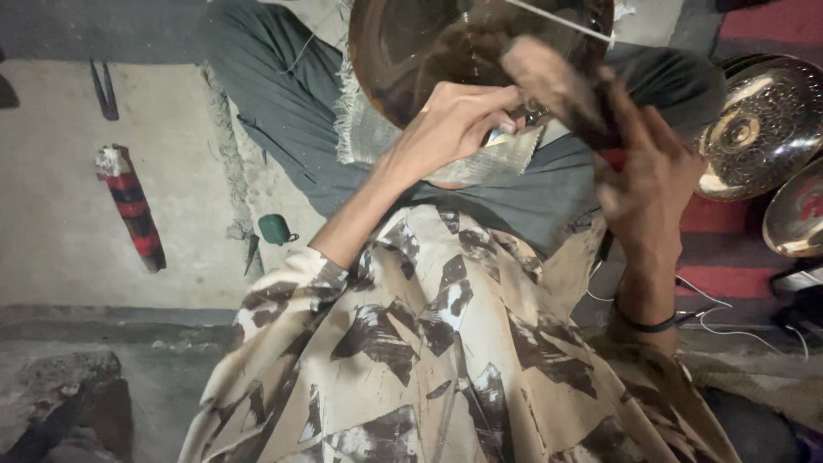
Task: The person sits on the floor with a large brass bowl on their lap and repeatedly hammers its surface with a mallet, rotating the bowl between strikes. They also rub the bowl's rim and surface with a stone and reposition the bowl on a cloth pad while working around its edge.
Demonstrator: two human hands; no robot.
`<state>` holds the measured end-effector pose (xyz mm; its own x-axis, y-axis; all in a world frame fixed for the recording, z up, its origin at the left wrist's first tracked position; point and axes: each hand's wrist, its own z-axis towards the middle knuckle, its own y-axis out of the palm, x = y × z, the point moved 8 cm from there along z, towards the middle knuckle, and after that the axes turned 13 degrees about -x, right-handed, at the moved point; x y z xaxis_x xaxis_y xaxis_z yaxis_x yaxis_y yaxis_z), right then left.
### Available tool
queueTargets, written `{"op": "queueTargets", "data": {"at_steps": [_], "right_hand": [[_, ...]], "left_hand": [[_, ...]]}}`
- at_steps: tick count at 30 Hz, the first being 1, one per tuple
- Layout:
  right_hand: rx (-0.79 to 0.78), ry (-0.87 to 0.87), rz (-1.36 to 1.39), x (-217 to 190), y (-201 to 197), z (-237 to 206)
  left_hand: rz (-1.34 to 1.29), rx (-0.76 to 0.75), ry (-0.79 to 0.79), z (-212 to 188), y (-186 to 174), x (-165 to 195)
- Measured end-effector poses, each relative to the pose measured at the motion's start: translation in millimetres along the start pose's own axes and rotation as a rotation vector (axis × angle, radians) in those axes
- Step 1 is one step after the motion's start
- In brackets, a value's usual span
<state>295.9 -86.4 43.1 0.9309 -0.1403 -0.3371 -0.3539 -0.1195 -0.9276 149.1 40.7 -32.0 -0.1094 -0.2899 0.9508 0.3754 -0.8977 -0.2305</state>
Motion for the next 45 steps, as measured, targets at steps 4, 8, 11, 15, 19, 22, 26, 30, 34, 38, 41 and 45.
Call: {"op": "queueTargets", "data": {"at_steps": [4, 8, 11, 15, 19, 22, 26, 30, 34, 38, 41, 45], "right_hand": [[0.158, 0.031, 0.725, 39, 9, -6], [0.256, -0.060, 0.793, 60, 2, -8], [0.251, -0.135, 0.626, 59, -8, -8], [0.064, -0.153, 0.091, 28, -9, 6], [0.072, -0.140, 0.201, 1, -24, 29], [-0.031, -0.125, 0.110, -15, -33, 43], [-0.120, -0.147, -0.284, -29, -35, 49], [-0.011, -0.237, -0.029, -32, -47, 54], [-0.268, -0.187, -0.393, -35, -33, 67], [-0.080, -0.325, -0.383, -60, -53, 66], [-0.118, -0.274, -0.608, -62, -51, 65], [-0.119, -0.409, -0.635, -69, -54, 63]], "left_hand": [[-0.016, 0.072, -0.087, -2, -1, -1], [0.023, 0.064, -0.064, -2, -3, 5], [0.051, 0.027, -0.027, -1, -3, 8], [0.060, -0.026, -0.082, -1, 2, -1], [0.078, 0.018, -0.088, -7, 7, -6], [0.091, 0.121, -0.062, -13, 7, -3], [-0.024, 0.214, -0.160, -21, 10, -9], [-0.008, 0.336, -0.269, -30, 12, -8], [-0.019, 0.444, -0.322, -35, 16, -4], [-0.084, 0.551, -0.356, -42, 18, -1], [-0.125, 0.602, -0.424, -48, 17, -5], [-0.050, 0.614, -0.460, -50, 14, -4]]}}
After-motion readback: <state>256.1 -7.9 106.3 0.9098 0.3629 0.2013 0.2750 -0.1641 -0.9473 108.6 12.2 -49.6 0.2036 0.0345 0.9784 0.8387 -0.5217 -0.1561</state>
